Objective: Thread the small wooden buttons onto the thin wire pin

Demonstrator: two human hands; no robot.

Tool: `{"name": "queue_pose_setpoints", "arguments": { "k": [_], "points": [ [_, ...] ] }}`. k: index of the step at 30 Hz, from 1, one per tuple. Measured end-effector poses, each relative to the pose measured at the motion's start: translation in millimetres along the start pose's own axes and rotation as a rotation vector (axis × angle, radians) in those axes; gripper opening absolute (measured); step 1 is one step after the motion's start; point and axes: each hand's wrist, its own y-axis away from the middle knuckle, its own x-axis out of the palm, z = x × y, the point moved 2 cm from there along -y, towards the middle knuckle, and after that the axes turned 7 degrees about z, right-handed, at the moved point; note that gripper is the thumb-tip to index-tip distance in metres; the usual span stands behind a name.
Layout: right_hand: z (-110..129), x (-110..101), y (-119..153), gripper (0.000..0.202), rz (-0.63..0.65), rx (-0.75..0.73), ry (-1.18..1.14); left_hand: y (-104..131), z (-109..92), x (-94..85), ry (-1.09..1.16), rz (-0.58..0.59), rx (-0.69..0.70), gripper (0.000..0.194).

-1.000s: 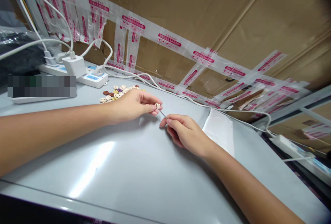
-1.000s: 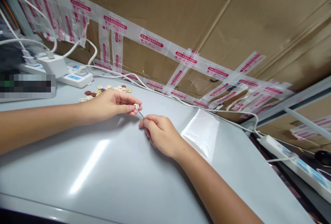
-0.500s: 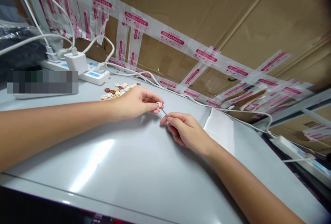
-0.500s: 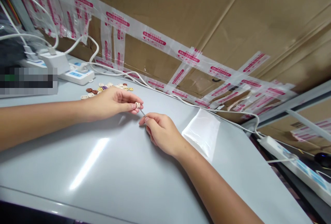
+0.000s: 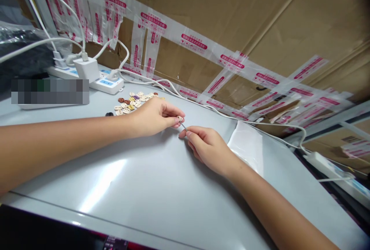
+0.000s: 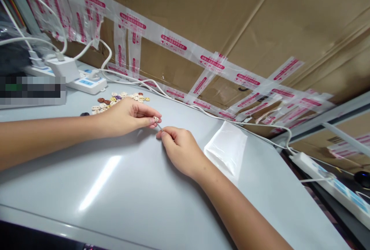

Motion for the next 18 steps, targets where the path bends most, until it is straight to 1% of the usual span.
{"name": "queue_pose_setpoints", "arguments": {
  "k": [5,10,14,18],
  "points": [
    [1.1,5.4,2.3,0.031,-0.071,0.004,0.054,2.2,-1.9,5.3,-0.089,-0.068,0.067,0.018],
    [6.9,9.2,3.2,0.028,-0.141,-0.012,0.152,4.1,-2.0,8.2,-0.128,-0.153,0.038,0.022],
    [11.2,11.8,3.1,0.030,-0.206,-0.039,0.250,5.9,-4.6,10.5,-0.202,-0.172,0.051,0.015],
    [13.3,14.2,4.5,0.030,-0.234,-0.012,0.306,6.9,-5.2,13.2,-0.259,-0.186,0.092,0.014]
  ]
}}
